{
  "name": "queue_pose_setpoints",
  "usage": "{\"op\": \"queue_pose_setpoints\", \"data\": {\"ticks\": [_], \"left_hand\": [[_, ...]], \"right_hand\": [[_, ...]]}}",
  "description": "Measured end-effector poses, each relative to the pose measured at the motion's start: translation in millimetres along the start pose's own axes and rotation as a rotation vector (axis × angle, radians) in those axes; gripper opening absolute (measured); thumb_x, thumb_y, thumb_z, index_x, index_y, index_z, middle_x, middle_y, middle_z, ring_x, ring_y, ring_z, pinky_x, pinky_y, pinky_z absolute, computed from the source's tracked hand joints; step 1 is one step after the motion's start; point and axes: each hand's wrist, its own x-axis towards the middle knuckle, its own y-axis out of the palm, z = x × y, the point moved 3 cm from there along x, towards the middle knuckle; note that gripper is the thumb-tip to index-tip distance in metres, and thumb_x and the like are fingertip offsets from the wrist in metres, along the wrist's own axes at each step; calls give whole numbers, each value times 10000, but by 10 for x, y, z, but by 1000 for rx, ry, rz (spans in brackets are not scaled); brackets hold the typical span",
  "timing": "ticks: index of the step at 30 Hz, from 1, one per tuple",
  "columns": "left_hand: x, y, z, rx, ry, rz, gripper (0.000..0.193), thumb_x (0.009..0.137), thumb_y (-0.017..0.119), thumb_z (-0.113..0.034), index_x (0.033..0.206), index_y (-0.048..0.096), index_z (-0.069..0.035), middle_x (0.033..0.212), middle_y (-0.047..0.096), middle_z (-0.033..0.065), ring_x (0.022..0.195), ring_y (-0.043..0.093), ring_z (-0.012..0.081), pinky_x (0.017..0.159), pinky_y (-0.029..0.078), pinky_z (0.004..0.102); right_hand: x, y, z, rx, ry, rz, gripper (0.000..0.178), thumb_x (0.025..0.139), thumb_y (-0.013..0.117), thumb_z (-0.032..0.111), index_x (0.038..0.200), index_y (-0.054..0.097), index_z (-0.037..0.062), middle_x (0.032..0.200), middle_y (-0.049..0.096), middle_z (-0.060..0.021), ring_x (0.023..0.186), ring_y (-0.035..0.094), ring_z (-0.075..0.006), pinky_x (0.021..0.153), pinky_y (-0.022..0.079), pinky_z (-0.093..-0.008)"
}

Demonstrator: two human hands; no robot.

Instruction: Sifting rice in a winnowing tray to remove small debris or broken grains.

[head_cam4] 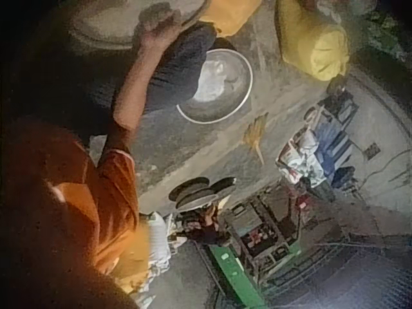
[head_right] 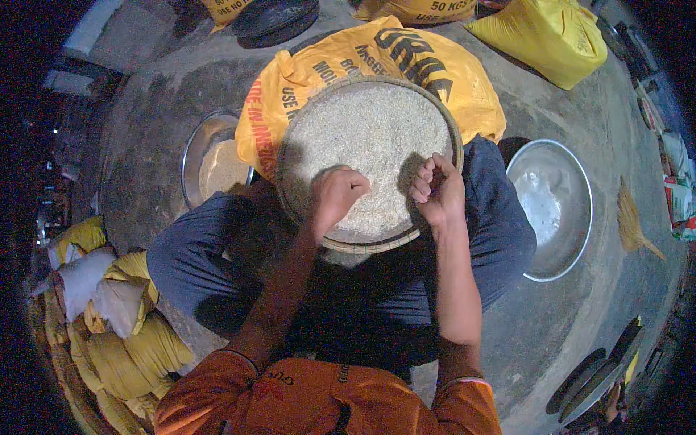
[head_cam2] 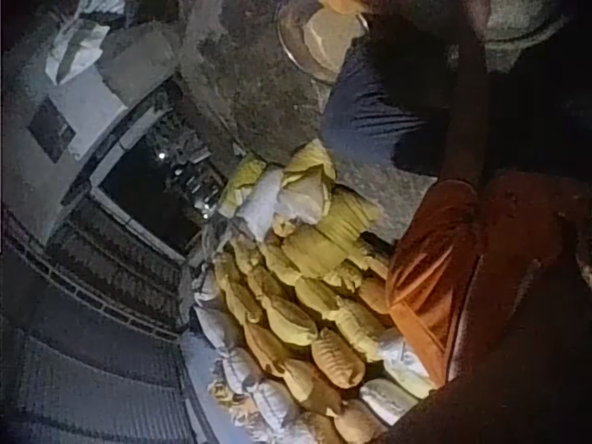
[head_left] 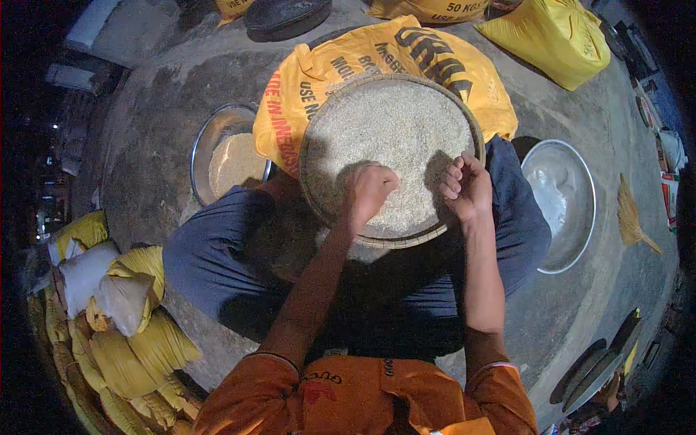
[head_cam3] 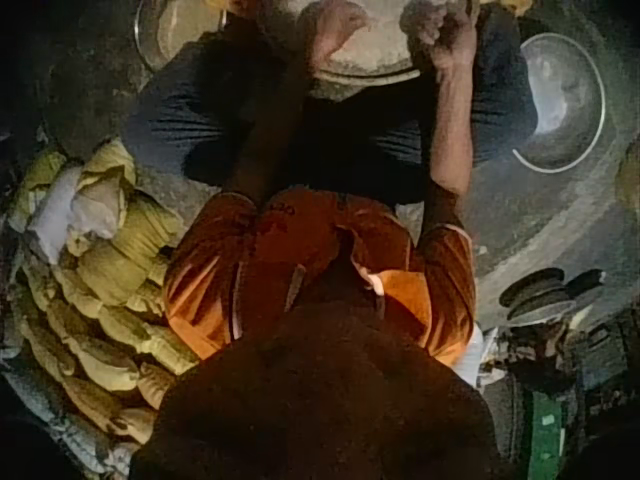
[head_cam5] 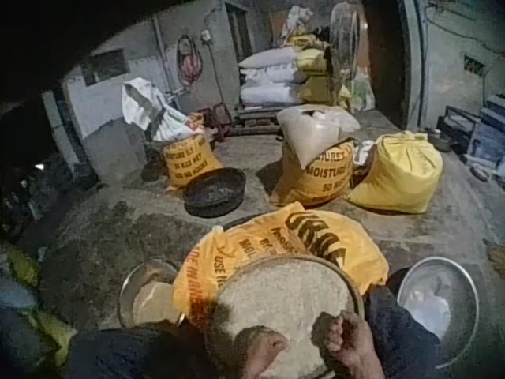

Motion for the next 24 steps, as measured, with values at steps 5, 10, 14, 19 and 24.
{"op": "queue_pose_setpoints", "data": {"ticks": [5, 10, 14, 19, 24], "left_hand": [[30, -193, 122, -94, 2, -73, 151, 770, 683, -201, 754, 697, -52, 747, 649, 134, 728, 631, 305, 677, 482, 389], [31, -322, 256, -154, -32, -150, 179, 802, 663, -209, 780, 670, -31, 759, 646, 157, 693, 623, 320, 650, 475, 382], [8, -289, -197, -354, -192, -142, 180, 846, 630, -175, 831, 655, 3, 740, 635, 171, 678, 632, 250, 643, 477, 351], [-109, -155, -816, -80, 97, -136, 260, 846, 645, -268, 744, 623, -29, 732, 610, 146, 677, 616, 314, 611, 469, 407], [148, -184, -385, -391, -59, -153, 219, 772, 702, -267, 718, 682, -56, 766, 653, 135, 696, 636, 290, 623, 485, 394]], "right_hand": [[20, -6, -30, 32, 34, 31, 242, 943, 470, 231, 738, 469, 104, 590, 396, -7, 423, 337, -124, 388, 261, -267], [8, 68, -81, -7, 46, 12, 250, 943, 471, 235, 728, 468, 107, 582, 401, -3, 425, 338, -125, 391, 264, -265], [6, 104, -225, -96, 76, 9, 253, 946, 469, 235, 734, 492, 100, 593, 437, -3, 450, 383, -124, 402, 318, -272], [4, 194, -455, -84, 154, -102, 226, 951, 462, 220, 801, 540, 71, 691, 562, -28, 588, 549, -148, 547, 492, -282], [-55, 217, -389, -39, 180, -65, 241, 956, 450, 226, 759, 496, 96, 637, 504, -19, 519, 460, -143, 479, 396, -278]]}}
